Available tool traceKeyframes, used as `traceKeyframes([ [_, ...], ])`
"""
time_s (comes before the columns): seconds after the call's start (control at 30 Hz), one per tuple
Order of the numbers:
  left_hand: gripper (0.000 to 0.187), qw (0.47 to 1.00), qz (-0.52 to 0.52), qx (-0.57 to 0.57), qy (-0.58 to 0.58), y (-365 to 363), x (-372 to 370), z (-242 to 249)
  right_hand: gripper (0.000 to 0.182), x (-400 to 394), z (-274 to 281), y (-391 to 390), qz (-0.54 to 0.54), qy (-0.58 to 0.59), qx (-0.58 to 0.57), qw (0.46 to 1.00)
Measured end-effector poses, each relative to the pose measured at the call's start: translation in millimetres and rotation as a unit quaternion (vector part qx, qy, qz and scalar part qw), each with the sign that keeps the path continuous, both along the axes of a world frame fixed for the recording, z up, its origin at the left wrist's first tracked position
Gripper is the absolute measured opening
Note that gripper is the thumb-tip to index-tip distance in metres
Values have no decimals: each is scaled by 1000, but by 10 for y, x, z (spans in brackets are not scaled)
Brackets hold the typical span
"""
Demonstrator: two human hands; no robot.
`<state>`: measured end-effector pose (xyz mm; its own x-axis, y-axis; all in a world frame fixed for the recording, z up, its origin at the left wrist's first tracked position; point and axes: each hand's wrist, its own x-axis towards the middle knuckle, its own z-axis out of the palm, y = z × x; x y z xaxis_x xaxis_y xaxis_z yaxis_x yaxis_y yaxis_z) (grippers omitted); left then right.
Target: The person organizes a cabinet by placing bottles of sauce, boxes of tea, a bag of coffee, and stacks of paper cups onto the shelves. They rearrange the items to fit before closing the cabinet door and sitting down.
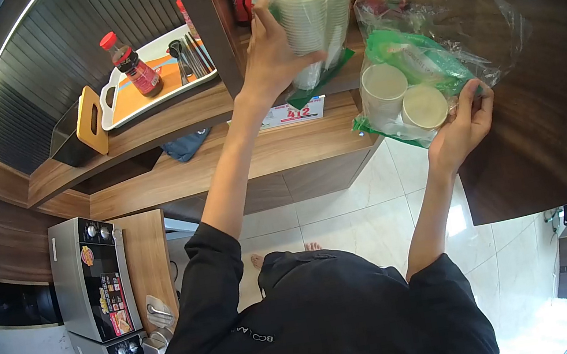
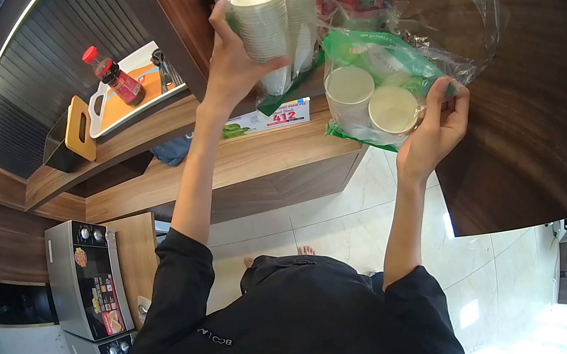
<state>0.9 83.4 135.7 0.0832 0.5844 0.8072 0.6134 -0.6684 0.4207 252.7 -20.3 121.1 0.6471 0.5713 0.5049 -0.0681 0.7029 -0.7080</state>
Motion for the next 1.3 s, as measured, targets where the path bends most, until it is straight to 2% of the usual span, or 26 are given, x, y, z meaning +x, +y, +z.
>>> traceKeyframes([
  [0.13,105,991,-5,-133,-3,90,-119,-28,11,3,42,56,10,15,12,1000],
  [0.23,103,992,81,-81,55,212,-159,-118,12,-13,134,101,11,16,34,999],
  [0.37,99,992,123,-17,14,127,-60,-313,12,-65,317,216,23,29,57,998],
  [0.47,98,992,109,-41,-48,153,-22,-505,14,-60,403,471,27,30,80,996],
  [0.57,91,986,90,-95,-104,285,-31,-784,18,-122,473,873,-56,-8,135,989],
  [0.63,86,981,90,-136,-103,343,-42,-911,26,-99,391,1197,-187,-142,100,967],
  [0.7,80,979,100,-162,-78,361,-98,-990,28,-232,307,1407,-138,-135,96,977],
  [0.73,77,977,104,-174,-64,372,-118,-1011,27,-238,198,1543,-146,-153,54,976],
  [0.8,74,983,113,-103,-101,404,-109,-1065,27,-244,-98,1804,-161,-189,-28,968],
  [0.87,74,984,119,-59,-121,328,-66,-1024,28,-301,-353,1943,-166,-208,-12,964],
  [0.9,74,984,149,-42,-93,291,-39,-992,29,-336,-394,1988,-166,-218,-2,962],
  [0.93,74,981,180,-25,-65,262,-10,-967,39,-393,-324,1846,-120,-217,-16,969],
  [0.97,74,977,211,-10,-38,241,5,-954,42,-455,-295,1766,-134,-221,19,966],
  [1.03,74,976,211,22,-42,227,13,-967,47,-537,-277,1625,-163,-228,90,956],
  [1.1,74,978,193,48,-62,271,8,-1004,53,-539,-402,1411,-208,-279,70,935],
  [1.27,47,964,243,104,-17,307,50,-1089,44,-526,-918,1118,-231,-362,-17,903],
  [1.3,47,964,249,88,1,282,56,-1057,37,-512,-983,1171,-200,-377,-31,904],
])
